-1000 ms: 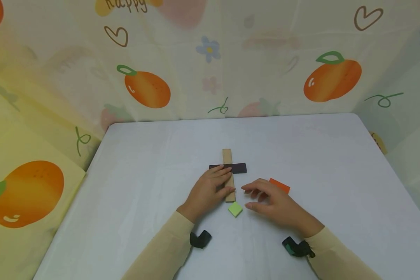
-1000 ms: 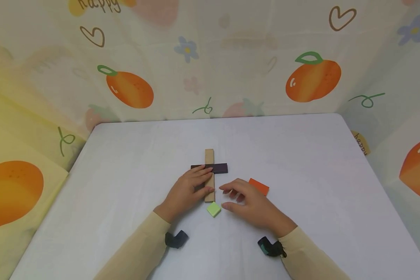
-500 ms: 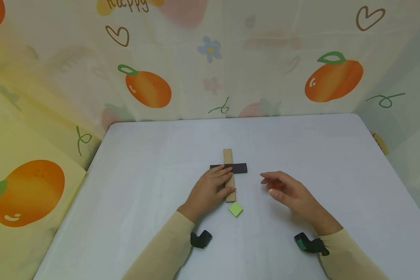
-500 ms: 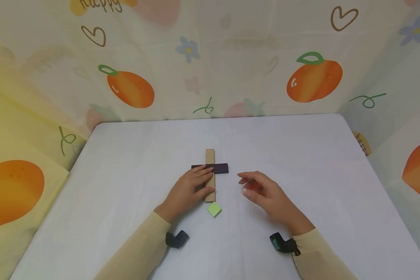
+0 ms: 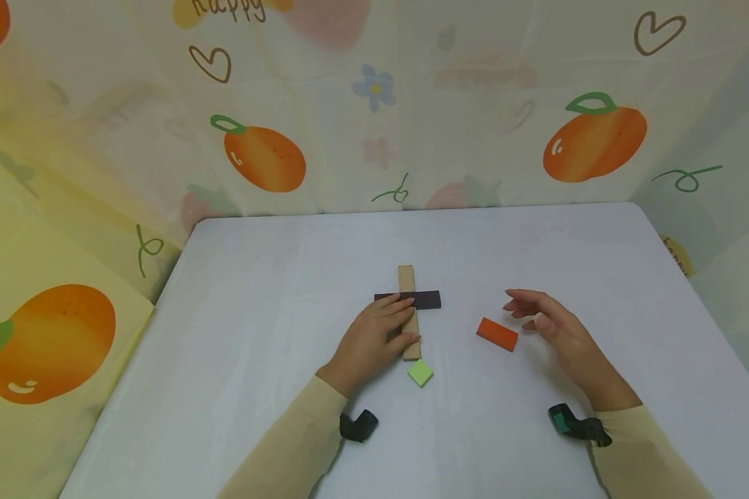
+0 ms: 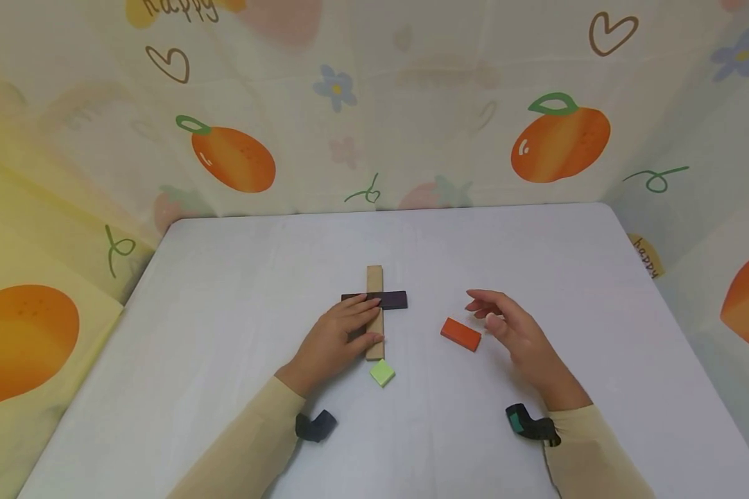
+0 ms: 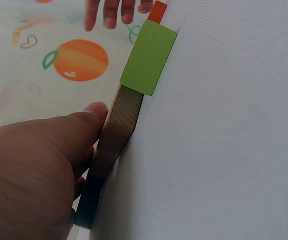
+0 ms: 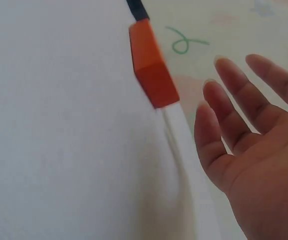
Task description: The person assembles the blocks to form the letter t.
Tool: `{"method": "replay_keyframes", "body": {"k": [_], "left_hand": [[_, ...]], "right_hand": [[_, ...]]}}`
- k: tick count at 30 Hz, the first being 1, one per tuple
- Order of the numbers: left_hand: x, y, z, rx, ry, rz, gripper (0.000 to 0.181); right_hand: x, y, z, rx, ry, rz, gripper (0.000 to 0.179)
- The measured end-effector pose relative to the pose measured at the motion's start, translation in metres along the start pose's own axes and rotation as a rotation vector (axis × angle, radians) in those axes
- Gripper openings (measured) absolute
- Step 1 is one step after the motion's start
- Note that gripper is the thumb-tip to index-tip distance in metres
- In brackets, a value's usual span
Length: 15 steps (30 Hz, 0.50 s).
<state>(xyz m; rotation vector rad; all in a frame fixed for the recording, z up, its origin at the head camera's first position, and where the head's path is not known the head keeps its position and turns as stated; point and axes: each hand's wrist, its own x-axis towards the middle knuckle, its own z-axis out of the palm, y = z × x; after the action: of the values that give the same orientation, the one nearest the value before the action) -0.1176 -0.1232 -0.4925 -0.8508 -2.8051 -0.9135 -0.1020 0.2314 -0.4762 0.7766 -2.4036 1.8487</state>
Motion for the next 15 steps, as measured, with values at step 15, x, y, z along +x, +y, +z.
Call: {"method": "replay_keyframes", "body": {"k": [15], "left_hand": [[0.0, 0.0, 0.001, 0.019, -0.002, 0.0, 0.056]], "right_hand": [[-0.003, 0.019, 0.007, -0.177, -0.067, 0.267, 0.055]]}}
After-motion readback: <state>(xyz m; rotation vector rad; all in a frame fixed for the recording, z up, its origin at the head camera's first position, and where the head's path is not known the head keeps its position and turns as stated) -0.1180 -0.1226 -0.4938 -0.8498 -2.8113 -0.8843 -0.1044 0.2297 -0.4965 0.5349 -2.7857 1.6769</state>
